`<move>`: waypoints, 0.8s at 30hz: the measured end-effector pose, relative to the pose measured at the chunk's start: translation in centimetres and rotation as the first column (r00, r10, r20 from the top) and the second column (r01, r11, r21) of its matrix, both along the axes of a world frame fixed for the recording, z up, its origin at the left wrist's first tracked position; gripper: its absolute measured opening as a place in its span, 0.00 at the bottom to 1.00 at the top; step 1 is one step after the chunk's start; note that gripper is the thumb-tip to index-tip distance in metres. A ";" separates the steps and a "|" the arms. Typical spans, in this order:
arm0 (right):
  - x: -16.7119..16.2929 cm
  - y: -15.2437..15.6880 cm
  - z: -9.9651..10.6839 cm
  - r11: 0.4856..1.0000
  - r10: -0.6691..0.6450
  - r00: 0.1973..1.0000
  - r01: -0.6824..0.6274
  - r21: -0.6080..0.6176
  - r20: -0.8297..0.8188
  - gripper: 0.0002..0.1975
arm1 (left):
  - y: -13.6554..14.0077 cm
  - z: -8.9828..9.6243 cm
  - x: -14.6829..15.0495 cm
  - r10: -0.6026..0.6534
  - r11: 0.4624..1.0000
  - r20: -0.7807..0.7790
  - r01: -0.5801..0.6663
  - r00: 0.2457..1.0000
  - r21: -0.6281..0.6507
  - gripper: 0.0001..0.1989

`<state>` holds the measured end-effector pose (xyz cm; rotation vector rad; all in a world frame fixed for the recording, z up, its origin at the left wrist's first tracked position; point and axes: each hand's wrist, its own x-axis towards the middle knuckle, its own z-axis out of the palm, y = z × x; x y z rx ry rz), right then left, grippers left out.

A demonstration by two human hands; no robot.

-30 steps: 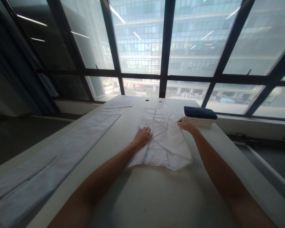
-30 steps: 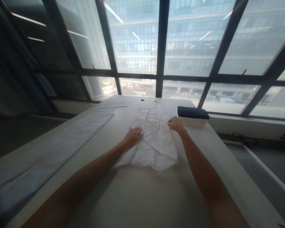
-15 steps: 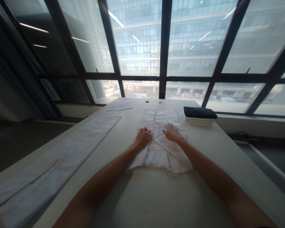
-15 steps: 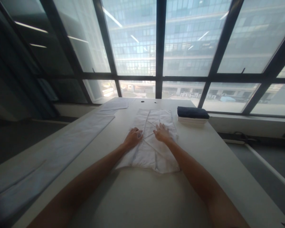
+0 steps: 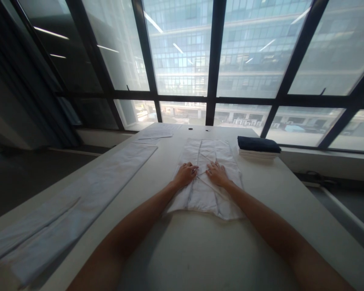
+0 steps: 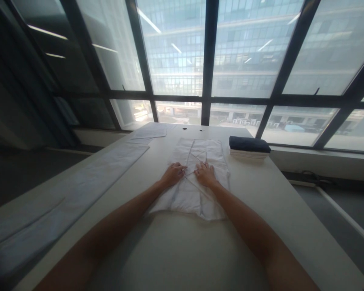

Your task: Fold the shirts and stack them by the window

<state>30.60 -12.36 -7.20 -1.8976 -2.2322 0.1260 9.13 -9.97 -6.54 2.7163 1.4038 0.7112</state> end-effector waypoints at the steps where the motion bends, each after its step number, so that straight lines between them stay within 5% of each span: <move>1: 0.0 0.0 0.0 1.000 0.000 1.000 0.000 0.004 0.003 0.27 | 0.0 0.0 0.0 -0.002 1.000 -0.003 0.002 1.000 0.004 0.16; 11: -0.2 0.1 0.0 1.000 -0.014 1.000 0.014 -0.009 0.001 0.27 | -0.1 0.0 -0.1 0.008 1.000 -0.006 -0.009 1.000 -0.016 0.17; 16: -0.2 0.1 -0.2 1.000 -0.004 1.000 0.004 0.000 -0.019 0.27 | -0.2 0.1 0.0 0.013 1.000 0.005 -0.012 1.000 -0.027 0.25; 24: -0.2 0.0 -0.2 1.000 -0.005 1.000 0.005 -0.009 -0.001 0.27 | 2.3 4.3 -4.0 -0.013 0.984 -0.180 -0.019 0.984 -0.175 0.26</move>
